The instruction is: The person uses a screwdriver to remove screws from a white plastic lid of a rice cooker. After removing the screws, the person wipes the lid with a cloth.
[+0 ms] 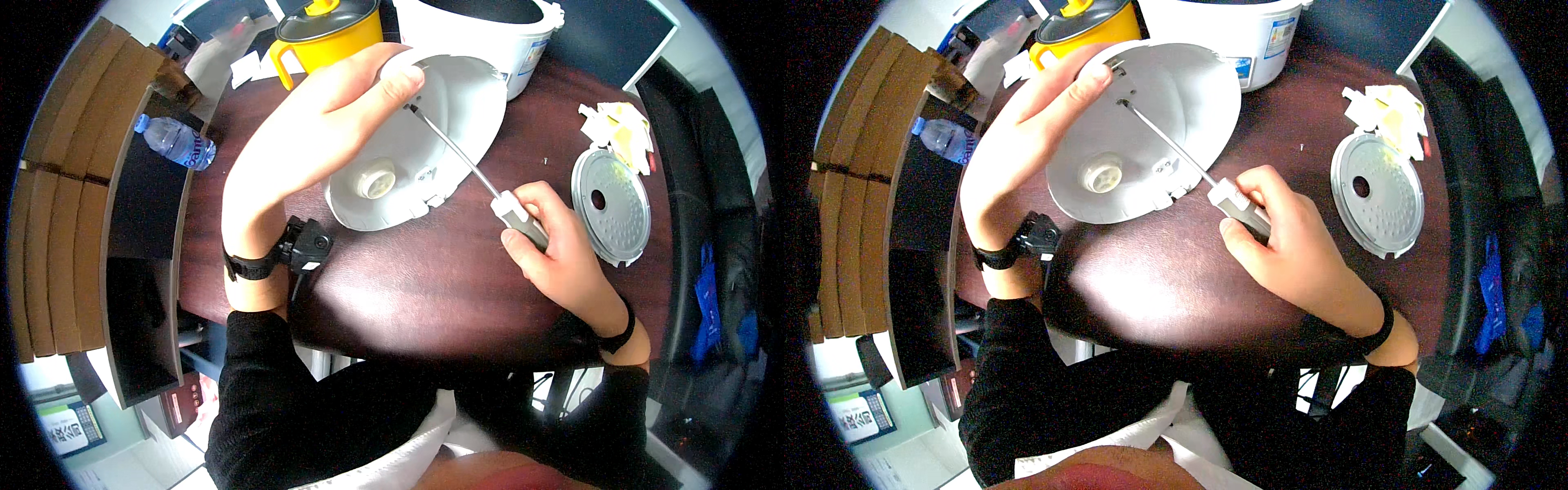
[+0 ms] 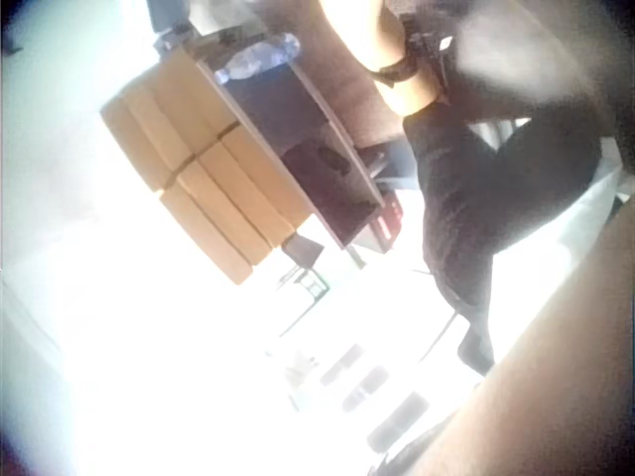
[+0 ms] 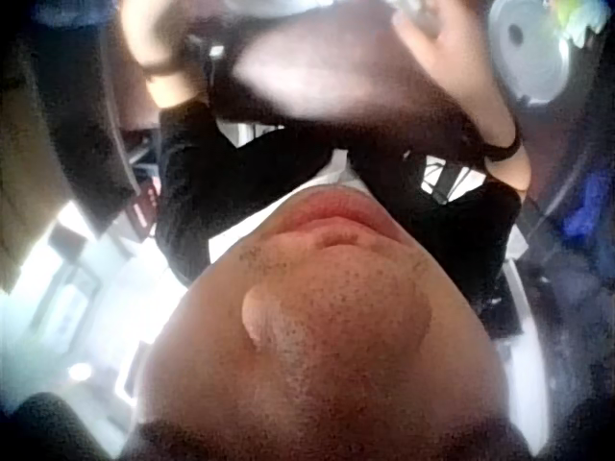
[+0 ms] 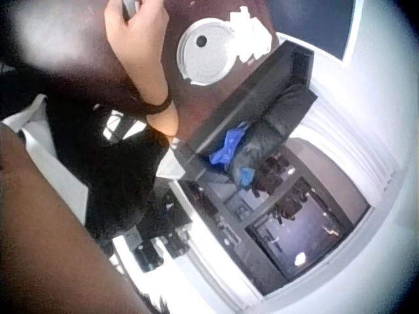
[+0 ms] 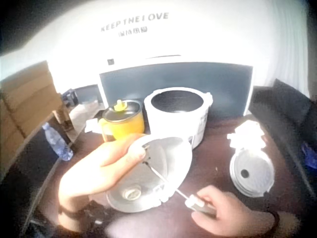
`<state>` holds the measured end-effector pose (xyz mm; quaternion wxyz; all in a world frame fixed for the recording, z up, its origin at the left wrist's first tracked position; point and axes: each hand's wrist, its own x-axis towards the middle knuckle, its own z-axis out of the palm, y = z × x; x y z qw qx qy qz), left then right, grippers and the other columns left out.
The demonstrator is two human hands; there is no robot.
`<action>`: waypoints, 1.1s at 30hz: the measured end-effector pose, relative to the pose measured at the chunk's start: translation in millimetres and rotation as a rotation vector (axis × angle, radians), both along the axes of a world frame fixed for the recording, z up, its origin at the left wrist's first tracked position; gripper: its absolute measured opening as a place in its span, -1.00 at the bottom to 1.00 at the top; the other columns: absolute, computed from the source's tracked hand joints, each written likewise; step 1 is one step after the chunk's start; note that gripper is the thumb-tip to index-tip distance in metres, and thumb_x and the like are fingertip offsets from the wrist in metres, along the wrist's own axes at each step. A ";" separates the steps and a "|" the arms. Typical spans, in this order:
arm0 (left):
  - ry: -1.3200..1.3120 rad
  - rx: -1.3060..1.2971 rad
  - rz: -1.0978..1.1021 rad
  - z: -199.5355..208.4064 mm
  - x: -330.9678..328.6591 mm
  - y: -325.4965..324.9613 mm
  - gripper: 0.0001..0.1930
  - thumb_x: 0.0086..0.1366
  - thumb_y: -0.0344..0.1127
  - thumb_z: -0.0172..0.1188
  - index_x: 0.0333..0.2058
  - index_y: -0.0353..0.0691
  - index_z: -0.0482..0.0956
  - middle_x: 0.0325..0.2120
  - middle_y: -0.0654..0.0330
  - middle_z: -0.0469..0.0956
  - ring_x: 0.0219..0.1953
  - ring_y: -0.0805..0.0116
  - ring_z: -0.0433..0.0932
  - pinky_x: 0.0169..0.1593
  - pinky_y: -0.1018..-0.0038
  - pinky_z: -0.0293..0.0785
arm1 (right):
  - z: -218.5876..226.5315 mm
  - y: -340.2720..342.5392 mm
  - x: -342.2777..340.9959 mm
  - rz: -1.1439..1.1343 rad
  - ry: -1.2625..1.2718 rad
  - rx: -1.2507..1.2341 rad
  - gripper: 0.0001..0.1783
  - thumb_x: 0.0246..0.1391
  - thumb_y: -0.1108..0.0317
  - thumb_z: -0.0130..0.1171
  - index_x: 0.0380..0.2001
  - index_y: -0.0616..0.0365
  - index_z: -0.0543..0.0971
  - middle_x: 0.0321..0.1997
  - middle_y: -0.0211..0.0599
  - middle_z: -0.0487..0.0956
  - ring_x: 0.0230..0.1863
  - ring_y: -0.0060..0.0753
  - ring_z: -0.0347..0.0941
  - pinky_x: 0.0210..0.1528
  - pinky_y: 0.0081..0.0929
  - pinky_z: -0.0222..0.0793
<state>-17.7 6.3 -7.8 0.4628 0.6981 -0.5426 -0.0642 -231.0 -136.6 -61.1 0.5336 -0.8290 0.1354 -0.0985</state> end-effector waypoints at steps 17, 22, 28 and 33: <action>0.194 0.126 -0.037 5.3 -9.2 -9.7 -0.53 0.31 -0.07 0.06 0.05 -0.30 0.40 -0.11 0.18 0.49 -0.02 0.44 0.39 0.08 0.56 0.24 | 6.2 3.3 -11.4 -0.033 0.012 -0.018 -0.73 0.01 0.43 0.17 -0.28 0.21 0.29 -0.50 -0.22 0.47 -0.50 -0.46 0.43 -0.43 -0.50 0.31; 0.096 -0.044 -0.070 -7.4 -5.8 -15.6 -0.56 0.30 -0.04 0.03 -0.10 -0.34 0.46 -0.36 0.10 0.53 -0.28 0.39 0.50 -0.16 0.51 0.38 | 4.2 3.4 -11.4 0.002 -0.070 -0.131 -0.73 0.02 0.43 0.16 -0.28 0.21 0.30 -0.51 -0.24 0.47 -0.52 -0.52 0.40 -0.44 -0.53 0.29; 0.187 0.098 -0.092 2.5 -10.1 -10.9 -0.54 0.34 -0.07 0.00 0.05 -0.30 0.41 -0.13 0.20 0.50 -0.05 0.46 0.41 0.04 0.56 0.27 | 6.9 5.2 -13.7 -0.007 -0.013 -0.030 -0.75 0.03 0.43 0.15 -0.29 0.21 0.30 -0.52 -0.26 0.47 -0.53 -0.57 0.39 -0.46 -0.56 0.27; 0.151 0.128 -0.062 6.8 -13.6 -8.8 -0.56 0.33 -0.10 0.03 0.04 -0.30 0.41 -0.14 0.19 0.51 -0.07 0.47 0.42 0.03 0.57 0.29 | 11.1 6.7 -15.2 -0.002 0.021 -0.027 -0.76 0.06 0.42 0.14 -0.27 0.22 0.30 -0.52 -0.26 0.47 -0.53 -0.57 0.39 -0.46 -0.55 0.27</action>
